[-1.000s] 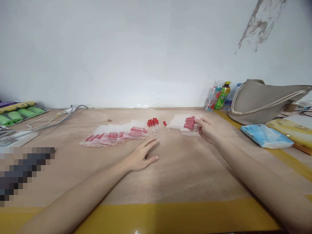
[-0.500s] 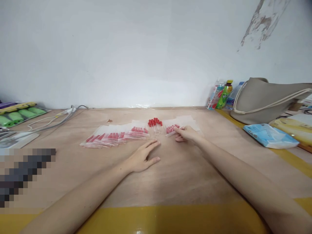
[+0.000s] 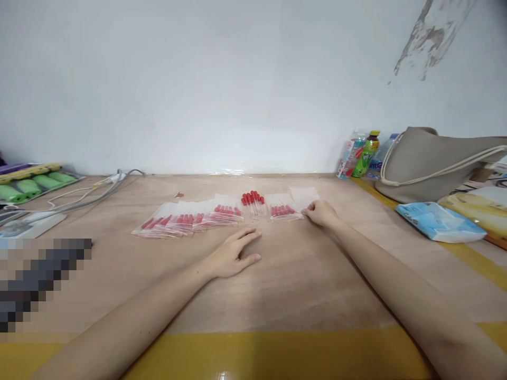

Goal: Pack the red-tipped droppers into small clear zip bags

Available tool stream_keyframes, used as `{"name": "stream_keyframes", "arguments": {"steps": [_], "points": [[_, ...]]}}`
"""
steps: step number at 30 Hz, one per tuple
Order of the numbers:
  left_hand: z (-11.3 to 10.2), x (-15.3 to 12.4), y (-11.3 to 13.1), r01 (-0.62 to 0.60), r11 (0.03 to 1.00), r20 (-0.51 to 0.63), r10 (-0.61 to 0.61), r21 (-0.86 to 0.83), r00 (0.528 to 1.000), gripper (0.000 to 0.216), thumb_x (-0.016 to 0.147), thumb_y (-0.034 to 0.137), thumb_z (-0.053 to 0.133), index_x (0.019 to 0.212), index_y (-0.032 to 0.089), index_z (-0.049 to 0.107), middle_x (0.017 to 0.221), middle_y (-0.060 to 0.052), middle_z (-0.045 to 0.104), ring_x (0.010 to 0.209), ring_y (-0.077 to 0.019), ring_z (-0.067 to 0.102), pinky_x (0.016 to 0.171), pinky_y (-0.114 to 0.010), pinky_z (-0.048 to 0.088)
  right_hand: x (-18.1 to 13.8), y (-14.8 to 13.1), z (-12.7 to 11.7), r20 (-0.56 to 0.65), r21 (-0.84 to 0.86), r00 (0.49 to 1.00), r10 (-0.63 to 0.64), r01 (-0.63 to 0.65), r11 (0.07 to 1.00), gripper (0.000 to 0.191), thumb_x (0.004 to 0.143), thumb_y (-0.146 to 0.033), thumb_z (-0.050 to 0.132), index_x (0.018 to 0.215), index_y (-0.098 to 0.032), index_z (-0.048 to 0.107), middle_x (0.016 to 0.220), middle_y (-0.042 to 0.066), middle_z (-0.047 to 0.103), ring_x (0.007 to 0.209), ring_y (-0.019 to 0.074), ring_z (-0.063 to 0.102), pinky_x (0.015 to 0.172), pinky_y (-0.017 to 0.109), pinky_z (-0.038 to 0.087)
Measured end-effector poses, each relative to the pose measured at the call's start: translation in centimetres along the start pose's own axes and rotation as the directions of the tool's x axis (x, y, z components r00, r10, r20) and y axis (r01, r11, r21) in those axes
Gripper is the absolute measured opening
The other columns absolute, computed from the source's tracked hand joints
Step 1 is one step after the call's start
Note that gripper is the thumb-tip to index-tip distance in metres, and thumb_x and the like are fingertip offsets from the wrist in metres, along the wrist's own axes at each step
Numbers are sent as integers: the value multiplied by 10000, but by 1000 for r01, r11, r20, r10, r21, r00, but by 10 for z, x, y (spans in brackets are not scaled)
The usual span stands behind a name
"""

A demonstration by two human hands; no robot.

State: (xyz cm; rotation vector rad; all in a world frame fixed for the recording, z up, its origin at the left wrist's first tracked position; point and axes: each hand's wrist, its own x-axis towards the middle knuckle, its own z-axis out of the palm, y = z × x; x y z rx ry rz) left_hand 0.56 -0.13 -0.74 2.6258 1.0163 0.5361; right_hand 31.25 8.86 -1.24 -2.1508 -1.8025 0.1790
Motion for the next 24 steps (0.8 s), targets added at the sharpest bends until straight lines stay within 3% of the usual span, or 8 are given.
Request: {"name": "stream_keyframes", "arguments": {"steps": [5, 9, 12, 14, 16, 20, 22, 24], "points": [[0, 0, 0, 2, 1000, 4, -2, 5, 1000, 503, 847, 436, 475, 1295, 219, 402, 1376, -85, 344, 1258, -245, 334, 1044, -422, 296, 1, 2, -1, -22, -33, 1000, -17, 16, 999, 236, 761, -354, 505, 781, -172, 654, 898, 119, 654, 841, 221, 589, 675, 291, 396], [0, 0, -1, -13, 1000, -2, 13, 8, 1000, 510, 849, 443, 469, 1308, 240, 377, 1380, -78, 334, 1260, -251, 329, 1039, -431, 301, 2, 6, -7, -257, 67, 966, 36, -19, 998, 258, 807, -351, 440, 843, -165, 615, 954, 123, 609, 893, 226, 553, 730, 317, 389], [0, 0, 0, -18, 1000, -95, 20, 21, 995, 587, 842, 438, 482, 1356, 241, 280, 1417, -81, 258, 1289, -263, 272, 1049, -431, 286, -5, -4, -13, -406, 210, 904, -135, 236, 949, 209, 813, -328, 446, 838, -164, 573, 899, 103, 589, 852, 201, 534, 745, 310, 384], [-1, 0, 0, -11, 999, -261, 22, 44, 965, 579, 861, 399, 458, 1369, 234, 235, 1424, -80, 233, 1303, -258, 239, 1066, -422, 258, -18, -20, -16, -384, 264, 812, -440, 553, 790, 171, 810, -320, 472, 773, -173, 552, 834, 81, 581, 807, 179, 523, 743, 297, 385], [-3, 0, 1, 1, 997, -455, 32, 72, 890, 515, 887, 339, 413, 1360, 232, 239, 1405, -77, 266, 1299, -246, 248, 1075, -424, 237, -35, -39, -18, -274, 332, 623, -733, 777, 535, 187, 813, -333, 492, 717, -180, 540, 794, 62, 576, 783, 162, 515, 753, 294, 383], [-7, -1, -2, -23, 990, -598, 103, 140, 795, 411, 882, 282, 415, 1287, 243, 359, 1328, -65, 390, 1276, -245, 296, 1059, -455, 252, -71, -68, -20, -4, 405, 310, -951, 870, 281, 174, 814, -327, 525, 735, -180, 572, 819, 37, 586, 824, 146, 502, 799, 293, 362], [-8, -2, -4, -53, 979, -563, 157, 196, 812, 352, 859, 295, 456, 1209, 253, 459, 1322, -49, 412, 1279, -260, 290, 1060, -474, 235, -79, -73, -19, 102, 441, 229, -968, 862, 251, 161, 803, -319, 547, 735, -178, 584, 812, 28, 590, 818, 139, 504, 774, 273, 373], [-8, -2, -6, -114, 962, -450, 220, 250, 865, 330, 844, 318, 482, 1165, 244, 514, 1343, -46, 401, 1282, -269, 285, 1067, -483, 210, -79, -73, -18, 130, 465, 250, -960, 839, 281, 164, 795, -325, 558, 733, -176, 589, 793, 23, 597, 798, 133, 515, 747, 259, 384]]}}
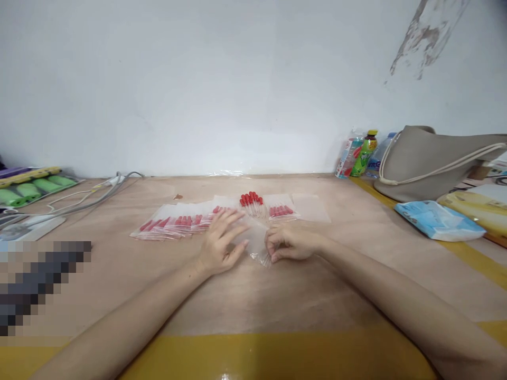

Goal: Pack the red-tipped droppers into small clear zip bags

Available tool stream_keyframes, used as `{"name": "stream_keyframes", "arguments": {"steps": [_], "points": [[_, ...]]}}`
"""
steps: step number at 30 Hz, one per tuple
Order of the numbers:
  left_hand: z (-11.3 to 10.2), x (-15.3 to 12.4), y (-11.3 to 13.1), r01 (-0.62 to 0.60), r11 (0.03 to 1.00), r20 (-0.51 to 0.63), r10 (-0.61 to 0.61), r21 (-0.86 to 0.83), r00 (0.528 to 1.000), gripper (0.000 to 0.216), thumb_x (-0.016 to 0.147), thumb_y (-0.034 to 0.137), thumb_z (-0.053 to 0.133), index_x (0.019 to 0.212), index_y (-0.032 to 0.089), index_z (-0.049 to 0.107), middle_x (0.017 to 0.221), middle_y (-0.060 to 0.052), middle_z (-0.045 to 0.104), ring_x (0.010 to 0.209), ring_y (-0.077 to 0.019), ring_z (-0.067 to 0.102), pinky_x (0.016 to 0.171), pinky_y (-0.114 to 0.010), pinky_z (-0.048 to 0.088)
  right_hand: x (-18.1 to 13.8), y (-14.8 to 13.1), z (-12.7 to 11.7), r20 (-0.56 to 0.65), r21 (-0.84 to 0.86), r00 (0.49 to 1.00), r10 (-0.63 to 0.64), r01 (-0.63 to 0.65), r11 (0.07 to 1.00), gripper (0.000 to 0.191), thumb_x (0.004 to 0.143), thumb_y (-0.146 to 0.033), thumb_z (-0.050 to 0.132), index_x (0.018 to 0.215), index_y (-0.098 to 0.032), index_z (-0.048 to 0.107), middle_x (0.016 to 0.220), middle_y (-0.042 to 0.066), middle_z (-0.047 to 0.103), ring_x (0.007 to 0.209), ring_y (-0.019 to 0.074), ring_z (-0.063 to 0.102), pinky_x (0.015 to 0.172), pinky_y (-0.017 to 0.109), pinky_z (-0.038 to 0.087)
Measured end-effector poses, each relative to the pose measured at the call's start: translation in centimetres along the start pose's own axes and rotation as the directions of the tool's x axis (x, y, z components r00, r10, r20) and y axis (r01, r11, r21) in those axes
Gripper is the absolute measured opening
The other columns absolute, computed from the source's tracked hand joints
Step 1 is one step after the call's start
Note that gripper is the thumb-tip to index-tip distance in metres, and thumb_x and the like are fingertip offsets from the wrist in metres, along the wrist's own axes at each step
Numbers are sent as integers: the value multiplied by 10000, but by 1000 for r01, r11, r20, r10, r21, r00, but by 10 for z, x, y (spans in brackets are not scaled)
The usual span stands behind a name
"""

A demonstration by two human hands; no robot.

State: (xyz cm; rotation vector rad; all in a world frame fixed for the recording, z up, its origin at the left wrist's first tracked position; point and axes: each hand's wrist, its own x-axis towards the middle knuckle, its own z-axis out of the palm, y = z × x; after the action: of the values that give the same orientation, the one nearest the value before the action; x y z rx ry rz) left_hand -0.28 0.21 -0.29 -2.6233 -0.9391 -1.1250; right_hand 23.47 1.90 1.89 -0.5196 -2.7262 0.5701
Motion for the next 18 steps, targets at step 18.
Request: {"name": "stream_keyframes", "arguments": {"steps": [18], "points": [[0, 4, 29, 30, 999, 356, -33, 15, 934, 276, 826, 387, 521, 1013, 206, 613, 912, -66, 584, 869, -209, 533, 832, -388, 387, 13, 44, 3, -499, -331, 667, 554, -737, 589, 322, 841, -385, 411, 1002, -200, 620, 1064, 95, 610, 1028, 242, 490, 907, 435, 265]]}}
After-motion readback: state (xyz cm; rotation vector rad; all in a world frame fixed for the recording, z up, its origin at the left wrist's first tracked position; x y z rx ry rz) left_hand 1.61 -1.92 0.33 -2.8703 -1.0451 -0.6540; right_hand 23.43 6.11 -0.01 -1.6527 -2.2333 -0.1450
